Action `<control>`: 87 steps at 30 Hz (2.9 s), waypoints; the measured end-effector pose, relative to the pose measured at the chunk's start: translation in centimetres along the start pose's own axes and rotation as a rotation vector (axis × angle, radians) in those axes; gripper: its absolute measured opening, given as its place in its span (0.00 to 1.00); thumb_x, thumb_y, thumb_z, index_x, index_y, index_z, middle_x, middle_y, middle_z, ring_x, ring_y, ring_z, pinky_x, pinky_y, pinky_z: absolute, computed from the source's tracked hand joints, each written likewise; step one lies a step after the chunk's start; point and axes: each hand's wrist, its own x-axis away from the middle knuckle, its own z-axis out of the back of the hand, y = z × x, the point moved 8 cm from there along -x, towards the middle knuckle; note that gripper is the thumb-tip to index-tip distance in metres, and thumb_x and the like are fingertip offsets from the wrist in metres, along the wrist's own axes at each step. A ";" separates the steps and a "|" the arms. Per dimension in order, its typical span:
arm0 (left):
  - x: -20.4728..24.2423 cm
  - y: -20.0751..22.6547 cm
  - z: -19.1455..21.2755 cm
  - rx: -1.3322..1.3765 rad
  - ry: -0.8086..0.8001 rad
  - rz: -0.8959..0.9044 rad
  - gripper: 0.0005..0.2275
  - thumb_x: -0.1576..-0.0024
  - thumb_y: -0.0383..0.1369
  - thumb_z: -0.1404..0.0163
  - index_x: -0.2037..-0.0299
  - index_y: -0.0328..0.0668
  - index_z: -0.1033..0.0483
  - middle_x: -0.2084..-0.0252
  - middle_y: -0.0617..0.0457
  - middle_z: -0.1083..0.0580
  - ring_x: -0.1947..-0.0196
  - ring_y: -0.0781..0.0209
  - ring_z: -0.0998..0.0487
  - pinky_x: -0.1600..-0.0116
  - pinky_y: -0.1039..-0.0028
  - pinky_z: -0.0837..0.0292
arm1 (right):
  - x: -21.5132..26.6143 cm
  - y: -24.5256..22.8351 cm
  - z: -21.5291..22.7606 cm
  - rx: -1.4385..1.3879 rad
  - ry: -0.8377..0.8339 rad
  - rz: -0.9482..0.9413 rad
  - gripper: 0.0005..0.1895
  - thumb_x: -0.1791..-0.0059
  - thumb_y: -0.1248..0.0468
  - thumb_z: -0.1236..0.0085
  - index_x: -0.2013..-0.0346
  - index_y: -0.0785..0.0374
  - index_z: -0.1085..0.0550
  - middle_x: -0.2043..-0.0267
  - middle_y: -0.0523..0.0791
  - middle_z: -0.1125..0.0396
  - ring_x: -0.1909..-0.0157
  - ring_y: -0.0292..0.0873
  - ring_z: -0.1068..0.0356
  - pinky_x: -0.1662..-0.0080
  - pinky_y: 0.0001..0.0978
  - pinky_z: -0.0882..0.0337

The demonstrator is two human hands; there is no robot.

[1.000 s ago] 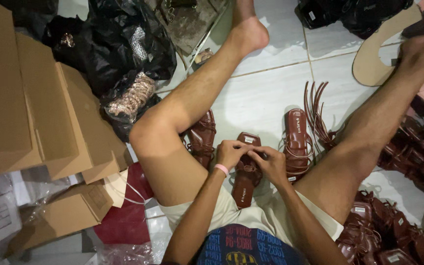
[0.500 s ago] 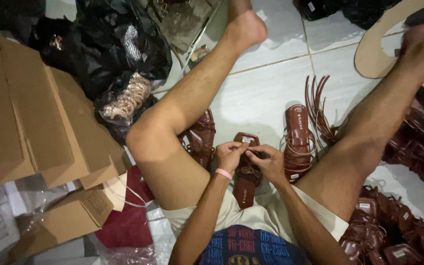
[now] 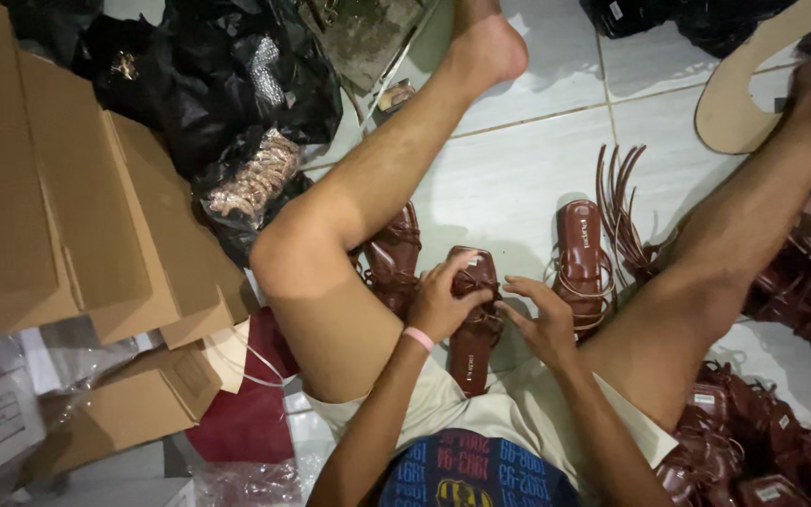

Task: The person sits on the floor and assembles brown sandals by threading thin leather straps through the sole and upper parts. They pull the straps tight and arrange them to form a decorative pattern on the sandal surface.

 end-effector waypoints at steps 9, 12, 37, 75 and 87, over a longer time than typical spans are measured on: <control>1.0 -0.1 -1.6 -0.175 0.007 -0.028 0.16 0.48 0.36 0.39 0.49 0.55 0.19 0.56 0.53 0.18 0.55 0.45 0.25 0.45 0.58 0.34 | -0.1 0.5 -0.7 -0.115 0.031 -0.008 0.19 0.55 0.75 0.37 0.50 0.60 0.21 0.46 0.49 0.25 0.45 0.45 0.24 0.43 0.35 0.24; 0.3 -1.6 -1.8 -0.041 -0.025 0.042 0.18 0.48 0.34 0.39 0.45 0.55 0.21 0.57 0.50 0.19 0.56 0.46 0.23 0.46 0.60 0.30 | -1.4 0.8 0.3 -0.156 0.004 0.018 0.21 0.54 0.75 0.40 0.46 0.61 0.22 0.44 0.51 0.26 0.43 0.47 0.26 0.42 0.38 0.26; -0.4 0.0 -2.8 -0.157 -0.026 -0.064 0.08 0.48 0.40 0.40 0.59 0.58 0.20 0.60 0.57 0.19 0.55 0.50 0.23 0.46 0.58 0.40 | -3.8 2.0 -0.2 -0.137 -0.250 -0.044 0.16 0.55 0.75 0.38 0.53 0.64 0.20 0.55 0.50 0.23 0.56 0.46 0.21 0.53 0.35 0.23; -1.3 -0.2 -3.1 -0.189 -0.157 -0.023 0.08 0.49 0.41 0.38 0.62 0.58 0.18 0.64 0.55 0.19 0.55 0.53 0.26 0.47 0.55 0.42 | -3.0 3.1 -0.7 -0.076 -0.154 -0.097 0.10 0.51 0.71 0.38 0.55 0.64 0.20 0.57 0.48 0.22 0.57 0.43 0.21 0.53 0.35 0.23; -0.9 -1.6 -1.5 0.160 -0.326 0.245 0.22 0.47 0.22 0.44 0.41 0.47 0.24 0.52 0.47 0.18 0.67 0.57 0.15 0.62 0.71 0.21 | -0.3 3.5 1.5 -0.043 -0.100 -0.305 0.13 0.48 0.65 0.39 0.48 0.60 0.21 0.52 0.47 0.22 0.54 0.41 0.22 0.53 0.34 0.23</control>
